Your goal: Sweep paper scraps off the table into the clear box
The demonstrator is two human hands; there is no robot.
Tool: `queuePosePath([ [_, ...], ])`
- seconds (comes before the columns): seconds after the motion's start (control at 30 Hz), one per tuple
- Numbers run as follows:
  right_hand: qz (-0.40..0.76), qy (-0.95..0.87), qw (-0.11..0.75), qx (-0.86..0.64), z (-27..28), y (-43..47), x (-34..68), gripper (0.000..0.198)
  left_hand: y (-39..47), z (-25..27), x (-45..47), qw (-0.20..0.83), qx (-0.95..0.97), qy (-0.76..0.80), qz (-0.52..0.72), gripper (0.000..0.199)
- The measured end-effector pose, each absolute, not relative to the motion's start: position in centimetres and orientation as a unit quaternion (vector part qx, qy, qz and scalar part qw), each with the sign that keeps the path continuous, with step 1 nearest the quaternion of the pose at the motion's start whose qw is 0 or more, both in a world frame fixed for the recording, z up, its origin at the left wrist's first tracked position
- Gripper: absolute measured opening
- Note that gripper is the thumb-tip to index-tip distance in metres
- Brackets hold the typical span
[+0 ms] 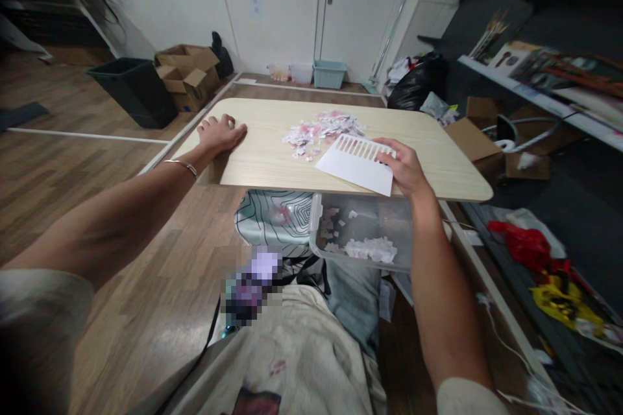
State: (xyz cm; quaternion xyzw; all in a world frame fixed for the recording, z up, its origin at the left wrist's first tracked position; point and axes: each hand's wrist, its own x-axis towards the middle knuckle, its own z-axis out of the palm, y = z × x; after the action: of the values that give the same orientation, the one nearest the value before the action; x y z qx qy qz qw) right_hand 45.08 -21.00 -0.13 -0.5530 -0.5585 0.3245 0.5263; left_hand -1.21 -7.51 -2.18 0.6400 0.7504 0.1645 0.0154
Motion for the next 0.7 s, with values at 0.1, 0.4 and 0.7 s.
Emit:
queuePosePath([
  [0.1, 0.329, -0.537, 0.533, -0.565, -0.21, -20.79, 45.2, 0.044, -7.53, -2.12, -1.16, 0.017, 0.639, 0.752, 0.163, 0.087],
  [0.4, 0.34, -0.542, 0.546, -0.541, -0.06, -21.12, 44.82, 0.05, -7.3, -2.37, -1.29, 0.016, 0.641, 0.749, 0.17, 0.088],
  [0.7, 0.344, -0.5, 0.544, -0.579, 0.78, -21.38, 44.41, 0.044, -7.51, -2.21, -1.18, 0.019, 0.642, 0.746, 0.176, 0.088],
])
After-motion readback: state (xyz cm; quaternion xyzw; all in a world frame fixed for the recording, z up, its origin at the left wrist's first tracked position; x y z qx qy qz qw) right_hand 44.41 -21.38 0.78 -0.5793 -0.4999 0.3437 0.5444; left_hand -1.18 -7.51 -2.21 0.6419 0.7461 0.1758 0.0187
